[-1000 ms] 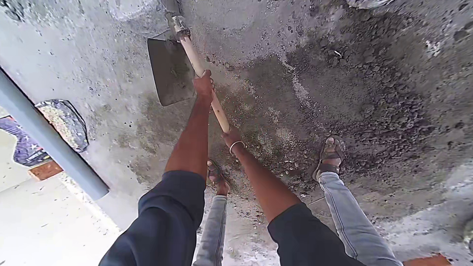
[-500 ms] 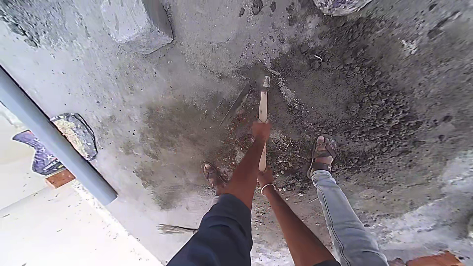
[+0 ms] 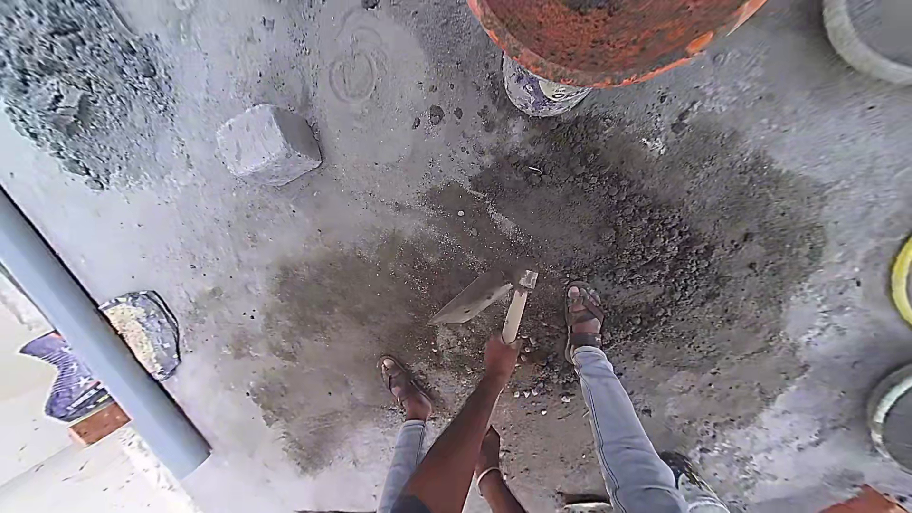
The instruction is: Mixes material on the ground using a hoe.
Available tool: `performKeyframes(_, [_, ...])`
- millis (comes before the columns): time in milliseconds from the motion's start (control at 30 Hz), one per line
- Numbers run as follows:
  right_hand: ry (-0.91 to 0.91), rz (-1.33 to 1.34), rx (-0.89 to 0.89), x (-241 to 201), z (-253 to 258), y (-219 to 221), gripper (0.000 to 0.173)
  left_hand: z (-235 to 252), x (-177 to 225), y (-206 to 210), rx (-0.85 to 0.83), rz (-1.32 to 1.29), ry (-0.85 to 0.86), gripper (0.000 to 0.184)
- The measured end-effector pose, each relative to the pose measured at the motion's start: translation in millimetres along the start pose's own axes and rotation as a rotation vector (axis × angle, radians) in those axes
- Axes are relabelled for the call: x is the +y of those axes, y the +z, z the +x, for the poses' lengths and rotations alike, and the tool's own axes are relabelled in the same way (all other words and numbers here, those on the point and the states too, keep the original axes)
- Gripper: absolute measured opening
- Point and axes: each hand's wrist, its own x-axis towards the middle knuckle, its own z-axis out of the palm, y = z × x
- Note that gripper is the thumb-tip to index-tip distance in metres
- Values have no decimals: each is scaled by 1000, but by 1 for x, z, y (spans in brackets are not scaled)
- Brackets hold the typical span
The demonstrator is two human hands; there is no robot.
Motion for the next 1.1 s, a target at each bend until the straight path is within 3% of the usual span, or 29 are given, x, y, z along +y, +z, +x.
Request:
performKeyframes(167, [-78,29,-143,-148,59,11,40,83,104,-83,262,-148,162,39])
performKeyframes(267, [-224,19,-199,-235,106,13,34,148,175,-127,369,-288,214,37])
performKeyframes(367, [-301,-65,-123,-271,148,4,34,183,224,-135,377,-292,194,42])
performKeyframes(533, [-223,-92,92,-236,131,-35,34,169,214,-54,231,-171,217,39])
performKeyframes(667, [-90,-14,150,-162,105,-77,40,121,174,28,88,-49,173,39])
performKeyframes(767, [-125,-60,244,-76,105,-113,34,75,138,83,-7,-83,123,40])
performKeyframes(867, [-158,-39,247,-19,73,-137,27,44,91,121,-69,-124,38,44])
performKeyframes(967, [-193,-73,151,9,42,-126,25,16,49,107,-62,-174,46,41])
performKeyframes(1100, [-331,-52,-26,-13,49,-61,18,9,19,2,199,-362,141,32])
